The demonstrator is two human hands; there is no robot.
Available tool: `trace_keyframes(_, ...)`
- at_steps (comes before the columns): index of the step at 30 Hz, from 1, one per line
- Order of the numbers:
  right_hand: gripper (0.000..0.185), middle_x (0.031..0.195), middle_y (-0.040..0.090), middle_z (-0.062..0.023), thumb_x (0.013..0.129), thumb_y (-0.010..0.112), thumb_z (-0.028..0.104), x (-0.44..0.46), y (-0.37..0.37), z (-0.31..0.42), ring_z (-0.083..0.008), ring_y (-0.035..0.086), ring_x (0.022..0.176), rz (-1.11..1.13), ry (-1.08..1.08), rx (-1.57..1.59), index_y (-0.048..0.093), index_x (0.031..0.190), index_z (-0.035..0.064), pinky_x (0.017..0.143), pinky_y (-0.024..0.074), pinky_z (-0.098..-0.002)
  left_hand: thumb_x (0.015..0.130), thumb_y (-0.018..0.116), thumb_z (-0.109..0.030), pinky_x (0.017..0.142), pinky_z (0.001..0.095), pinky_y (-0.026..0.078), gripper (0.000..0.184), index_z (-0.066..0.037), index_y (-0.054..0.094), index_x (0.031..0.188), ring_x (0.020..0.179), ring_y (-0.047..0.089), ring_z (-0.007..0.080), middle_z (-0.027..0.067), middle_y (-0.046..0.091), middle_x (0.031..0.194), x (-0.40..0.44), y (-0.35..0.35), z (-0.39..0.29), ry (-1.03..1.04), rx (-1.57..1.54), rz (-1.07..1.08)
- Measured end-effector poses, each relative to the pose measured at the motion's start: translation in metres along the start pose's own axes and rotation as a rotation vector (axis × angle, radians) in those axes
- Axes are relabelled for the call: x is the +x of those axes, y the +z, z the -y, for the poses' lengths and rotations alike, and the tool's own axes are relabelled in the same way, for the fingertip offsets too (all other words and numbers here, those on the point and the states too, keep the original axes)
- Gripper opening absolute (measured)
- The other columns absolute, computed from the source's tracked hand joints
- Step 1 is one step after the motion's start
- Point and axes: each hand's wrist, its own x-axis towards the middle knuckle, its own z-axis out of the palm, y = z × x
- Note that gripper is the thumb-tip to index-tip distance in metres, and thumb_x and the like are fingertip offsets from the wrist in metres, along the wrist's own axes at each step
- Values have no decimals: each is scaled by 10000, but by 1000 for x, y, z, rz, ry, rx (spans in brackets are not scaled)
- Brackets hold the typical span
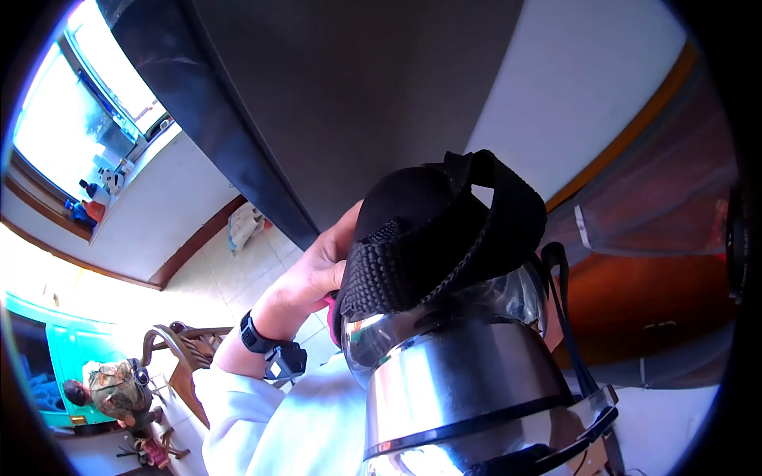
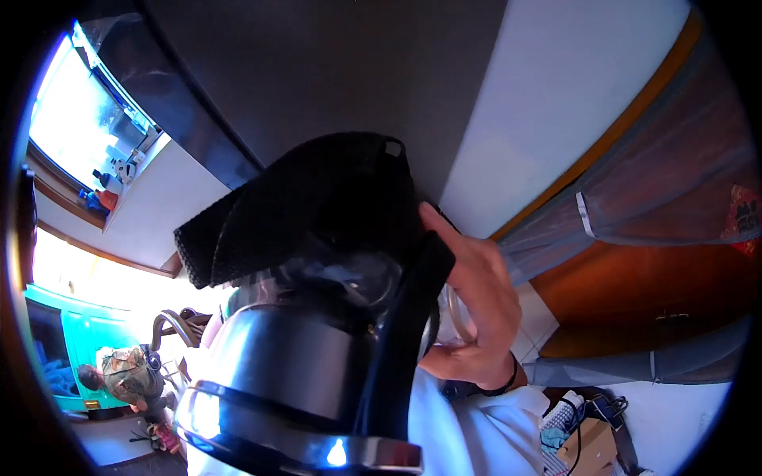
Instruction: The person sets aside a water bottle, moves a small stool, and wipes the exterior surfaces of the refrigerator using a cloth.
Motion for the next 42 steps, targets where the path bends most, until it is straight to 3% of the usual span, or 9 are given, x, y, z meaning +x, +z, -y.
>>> trace_keyframes(5,624,1305,576,-217,667,798,364,1,1,-8,-261,592,1085,-97,-150,21,656,1158,5,876,425,-342,642,870,-438,1154,363,240,1075,-57,309,1475,1372,359,261,115,391,1482,5,16,-9,30,14,-14)
trace_keyframes(8,647,1305,578,-207,686,799,398,6,-5,3,-260,593,1079,-64,-75,-25,649,1168,-6,887,428,-345,644,866,-453,1161,380,228,1084,-62,299,1480,1380,351,266,120,390,1482,8,16,-14,-32,28,-128)
trace_keyframes(11,673,1312,574,-201,695,802,429,10,-9,10,-255,587,1085,-39,-12,29,643,1173,-19,896,431,-353,630,869,-469,1166,398,220,1104,-70,294,1483,1385,346,274,124,388,1483,12,14,-18,62,35,46)
trace_keyframes(14,694,1319,565,-207,697,803,461,11,-9,0,-254,581,1088,-11,-82,-51,644,1163,-27,894,432,-353,616,874,-478,1166,408,219,1117,-70,296,1481,1384,349,275,124,390,1481,13,19,-27,3,117,-87)
trace_keyframes(23,715,1311,554,-246,716,801,446,34,12,-3,-281,591,1088,-113,-283,70,589,1242,12,897,440,-368,568,884,-493,1166,401,221,1154,-71,307,1474,1376,359,275,123,410,1467,18,10,-45,148,175,41)
trace_keyframes(26,663,1302,560,-247,728,797,434,39,23,-9,-287,595,1089,-327,-392,248,615,1199,4,887,449,-368,570,884,-493,1163,396,229,1152,-68,308,1472,1370,367,272,122,419,1460,17,12,-50,167,176,46)
trace_keyframes(29,647,1294,566,-245,735,790,434,43,4,5,-287,599,1086,-31,-307,-72,629,1179,-8,874,455,-366,573,884,-494,1160,390,237,1149,-63,310,1471,1367,370,273,123,421,1456,14,15,-56,69,210,-105)
trace_keyframes(32,664,1290,573,-238,728,790,447,42,14,0,-284,598,1086,-127,-318,56,634,1172,-22,870,454,-363,565,891,-493,1163,391,229,1160,-60,310,1470,1370,366,278,124,421,1457,10,8,-57,158,196,24)
trace_keyframes(42,780,1292,576,-223,687,817,479,21,8,10,-262,587,1070,26,-82,40,598,1216,-51,890,451,-349,596,862,-539,1162,410,232,1142,-62,308,1472,1373,359,280,129,412,1460,-16,30,-44,-41,97,-218)
